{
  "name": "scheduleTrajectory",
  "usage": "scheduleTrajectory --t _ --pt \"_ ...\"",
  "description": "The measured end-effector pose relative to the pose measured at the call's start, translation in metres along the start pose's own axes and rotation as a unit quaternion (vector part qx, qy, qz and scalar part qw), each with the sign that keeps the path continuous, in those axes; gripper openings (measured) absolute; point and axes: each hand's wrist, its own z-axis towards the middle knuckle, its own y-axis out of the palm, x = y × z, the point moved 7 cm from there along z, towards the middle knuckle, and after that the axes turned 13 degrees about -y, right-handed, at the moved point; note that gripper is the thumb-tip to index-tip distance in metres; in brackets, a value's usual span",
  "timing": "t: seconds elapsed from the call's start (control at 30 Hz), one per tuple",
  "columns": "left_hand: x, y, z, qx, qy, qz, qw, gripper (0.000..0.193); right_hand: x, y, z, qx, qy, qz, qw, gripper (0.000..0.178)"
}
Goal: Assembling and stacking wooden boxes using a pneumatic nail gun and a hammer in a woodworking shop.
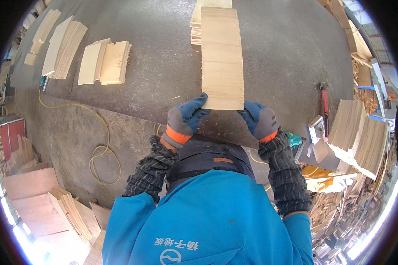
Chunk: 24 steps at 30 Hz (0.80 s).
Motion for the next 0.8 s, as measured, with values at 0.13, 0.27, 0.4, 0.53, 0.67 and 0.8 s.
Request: scheduleTrajectory --t 0.13,0.27,0.4,0.53,0.67,0.8 --pt "0.002 0.0 -0.001 0.01 0.004 -0.007 1.0 0.038 0.005 0.001 -0.004 0.041 0.03 0.039 0.998 0.029" --pt "-0.001 0.002 -0.003 0.006 -0.002 0.009 1.0 0.038 0.01 0.002 -0.004 0.039 0.032 0.07 0.996 0.029" --pt "-0.007 0.002 -0.004 0.014 -0.031 -0.01 0.999 0.04 0.007 0.0 -0.003 0.047 0.023 0.079 0.995 0.027" --pt "-0.001 0.001 -0.002 -0.005 -0.066 -0.015 0.998 0.041 0.007 0.0 -0.005 0.048 0.044 0.093 0.994 0.027" --pt "-0.006 0.0 -0.005 0.001 -0.065 -0.009 0.998 0.041 0.003 -0.002 -0.001 0.008 0.064 0.105 0.992 0.027" --pt "-0.003 0.0 -0.003 -0.014 -0.066 -0.01 0.998 0.04 -0.008 -0.008 -0.002 0.015 -0.002 0.012 1.0 0.029"
